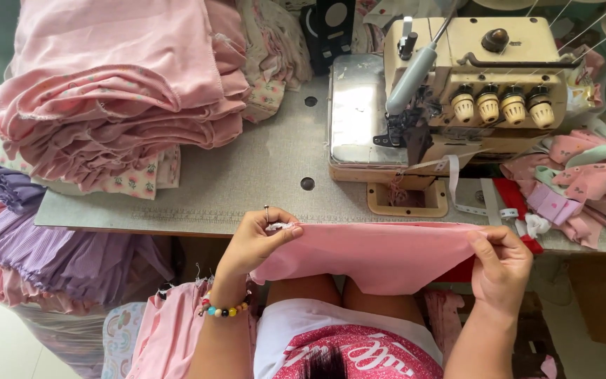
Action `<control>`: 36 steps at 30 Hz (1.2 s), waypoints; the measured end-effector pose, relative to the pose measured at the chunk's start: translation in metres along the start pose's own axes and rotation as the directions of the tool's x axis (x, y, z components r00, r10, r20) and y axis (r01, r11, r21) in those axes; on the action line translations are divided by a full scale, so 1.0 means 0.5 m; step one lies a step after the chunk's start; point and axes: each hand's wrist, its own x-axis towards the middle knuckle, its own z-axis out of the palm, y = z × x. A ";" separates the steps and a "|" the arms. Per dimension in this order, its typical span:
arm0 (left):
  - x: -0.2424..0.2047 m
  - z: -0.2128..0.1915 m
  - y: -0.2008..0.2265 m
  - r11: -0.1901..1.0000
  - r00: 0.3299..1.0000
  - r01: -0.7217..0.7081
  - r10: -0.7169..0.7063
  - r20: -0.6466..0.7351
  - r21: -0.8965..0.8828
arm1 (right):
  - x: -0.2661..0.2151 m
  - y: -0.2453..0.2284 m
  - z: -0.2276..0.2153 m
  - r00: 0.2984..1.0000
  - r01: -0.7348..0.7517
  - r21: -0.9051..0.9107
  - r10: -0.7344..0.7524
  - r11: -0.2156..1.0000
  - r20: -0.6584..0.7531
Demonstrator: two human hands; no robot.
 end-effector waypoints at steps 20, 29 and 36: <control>-0.099 0.011 0.013 0.943 0.904 0.235 -0.123 -0.410 0.235 | -0.048 -0.061 0.050 0.996 0.091 -0.040 -0.091 0.995 0.014; -0.137 -0.003 -0.015 0.989 0.912 0.148 -0.125 -0.391 0.027 | -0.069 -0.089 0.086 0.993 0.103 0.044 -0.105 0.994 0.048; -0.067 -0.008 0.162 0.650 0.614 -0.252 0.680 -0.400 0.717 | -0.120 -0.096 0.117 0.963 0.023 0.133 -0.058 0.991 0.262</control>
